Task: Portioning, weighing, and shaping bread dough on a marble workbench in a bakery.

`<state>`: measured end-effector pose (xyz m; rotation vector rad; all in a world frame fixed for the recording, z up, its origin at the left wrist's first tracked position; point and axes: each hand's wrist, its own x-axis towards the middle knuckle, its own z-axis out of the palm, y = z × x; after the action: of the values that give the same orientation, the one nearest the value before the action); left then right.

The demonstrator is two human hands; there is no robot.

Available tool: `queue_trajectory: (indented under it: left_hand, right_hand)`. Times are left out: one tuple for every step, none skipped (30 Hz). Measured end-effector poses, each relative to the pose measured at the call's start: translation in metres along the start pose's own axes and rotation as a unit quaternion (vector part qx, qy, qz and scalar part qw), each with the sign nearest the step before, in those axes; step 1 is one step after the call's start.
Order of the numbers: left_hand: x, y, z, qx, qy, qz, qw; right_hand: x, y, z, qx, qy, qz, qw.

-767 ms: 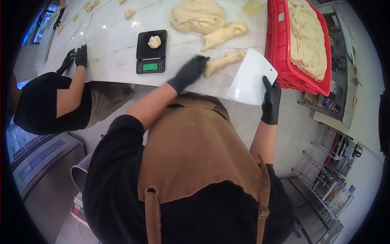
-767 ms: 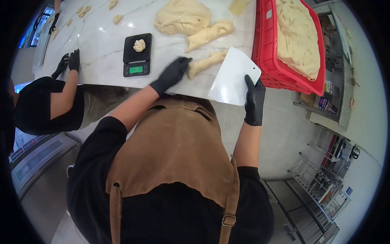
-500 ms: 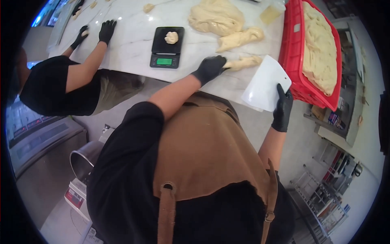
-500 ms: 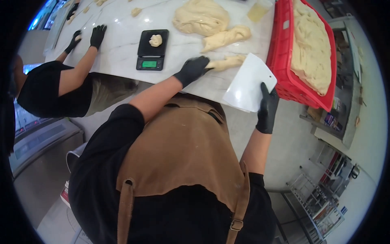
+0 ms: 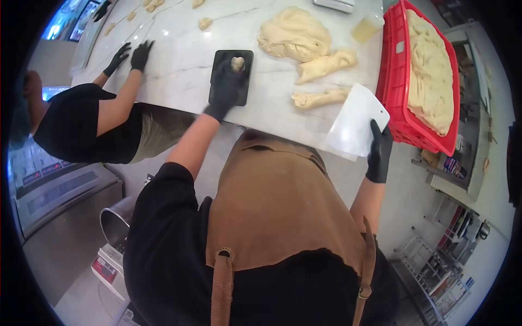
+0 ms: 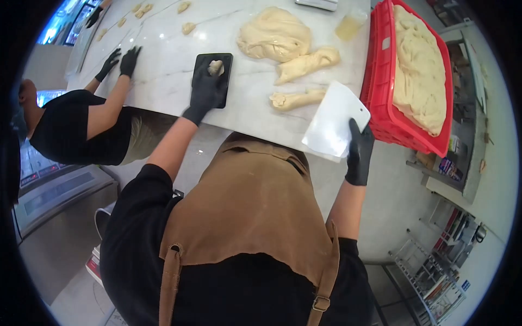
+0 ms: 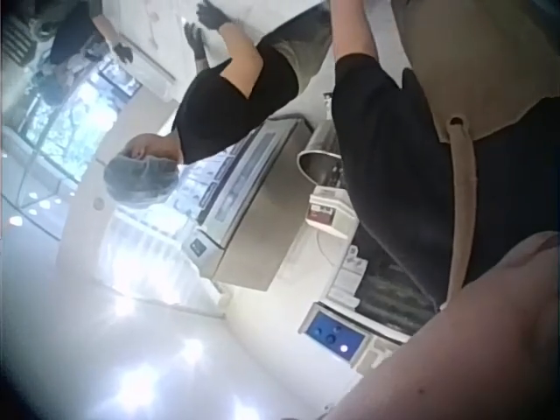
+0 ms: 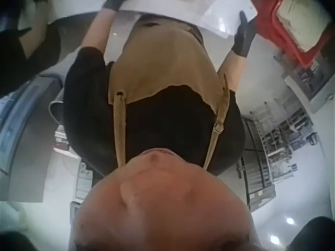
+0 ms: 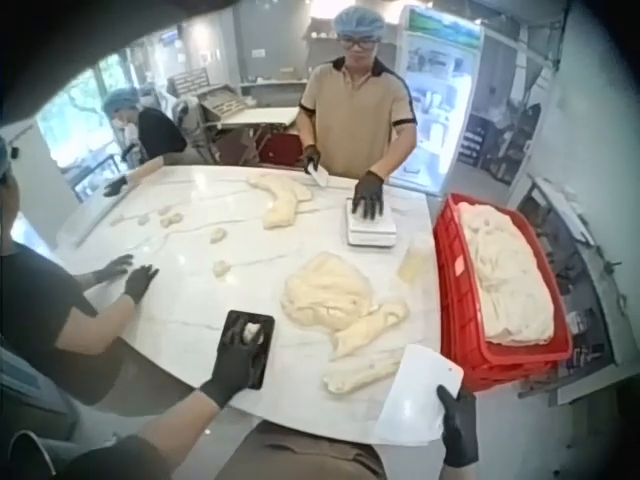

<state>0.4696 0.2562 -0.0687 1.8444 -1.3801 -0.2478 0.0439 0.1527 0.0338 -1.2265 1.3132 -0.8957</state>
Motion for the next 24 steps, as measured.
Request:
queue_trajectory:
  left_hand:
    - [0.013,-0.001,-0.017,0.201,-0.042,0.011,0.979]
    - [0.015,-0.043,-0.018,0.112,-0.044,0.003,0.993]
    - [0.026,-0.045,-0.024,0.092,-0.112,0.01,0.989]
    - [0.044,-0.036,-0.036,0.072,-0.179,0.02,0.981]
    - [0.063,-0.028,-0.051,0.127,-0.18,-0.014,0.975]
    - [0.081,-0.023,-0.065,0.183,-0.179,-0.048,0.965]
    - [0.095,-0.033,-0.08,0.265,-0.049,-0.031,0.963]
    - [0.106,-0.031,-0.089,0.339,0.08,-0.013,0.937]
    - [0.109,-0.027,-0.089,0.402,0.199,0.075,0.891]
    - [0.11,-0.012,-0.086,0.453,0.316,0.158,0.819]
    - [0.097,-0.012,-0.066,0.248,0.117,0.012,0.962]
    - [0.069,0.023,-0.032,0.149,0.103,0.06,0.982]
    - [0.057,0.045,-0.02,0.196,-0.179,0.051,0.963]
    - [0.016,0.057,0.026,0.012,-0.149,0.019,0.989]
    - [-0.008,0.05,0.068,-0.012,-0.125,0.152,0.98]
    - [-0.021,0.069,0.087,-0.063,-0.148,0.063,0.985]
    - [-0.028,0.075,0.1,-0.054,-0.126,0.062,0.989]
    - [-0.035,0.075,0.105,-0.057,-0.123,0.056,0.989]
    - [-0.038,0.083,0.102,-0.051,-0.179,0.037,0.982]
    - [-0.041,0.089,0.1,-0.046,-0.233,0.018,0.971]
    - [-0.043,0.084,0.099,-0.08,-0.247,0.01,0.966]
    - [-0.046,0.081,0.093,-0.081,-0.246,0.005,0.966]
    - [-0.049,0.079,0.085,-0.07,-0.232,0.021,0.97]
    - [-0.051,0.076,0.077,-0.059,-0.219,0.038,0.973]
  right_hand:
    - [0.003,0.006,0.002,-0.033,0.005,-0.004,0.999]
    - [0.005,-0.002,0.014,-0.032,-0.013,-0.008,0.999]
    - [0.008,-0.001,0.018,-0.054,-0.019,0.002,0.998]
    - [0.011,-0.001,0.022,-0.074,-0.025,0.01,0.997]
    - [0.01,-0.006,0.028,-0.077,-0.035,-0.003,0.996]
    - [0.011,-0.011,0.033,-0.08,-0.046,-0.017,0.996]
    - [0.014,-0.013,0.037,-0.088,-0.053,-0.039,0.994]
    - [0.015,-0.013,0.041,-0.093,-0.048,-0.038,0.994]
    - [0.016,-0.013,0.044,-0.064,-0.04,-0.034,0.997]
    - [0.019,-0.015,0.045,-0.035,-0.032,-0.033,0.998]
    - [0.023,-0.011,0.044,0.012,-0.031,-0.012,0.999]
    - [0.023,-0.006,0.04,0.006,-0.028,-0.012,1.0]
    - [0.022,-0.001,0.036,0.118,-0.041,0.0,0.992]
    - [0.025,-0.002,0.037,0.226,-0.064,0.01,0.972]
    - [0.027,-0.007,0.037,0.222,-0.073,0.008,0.972]
    - [0.026,-0.008,0.035,0.328,-0.072,0.078,0.939]
    - [0.025,-0.009,0.032,0.426,-0.069,0.148,0.89]
    - [0.025,-0.007,0.032,0.421,-0.072,0.152,0.891]
    - [0.024,-0.003,0.033,0.386,-0.073,0.136,0.909]
    - [0.024,0.001,0.034,0.351,-0.077,0.121,0.926]
    - [0.029,0.004,0.036,0.33,-0.086,0.11,0.934]
    - [0.031,0.0,0.044,0.327,-0.089,0.114,0.934]
    - [0.032,-0.008,0.055,0.226,-0.09,0.077,0.967]
    - [0.034,-0.014,0.065,0.122,-0.091,0.038,0.988]
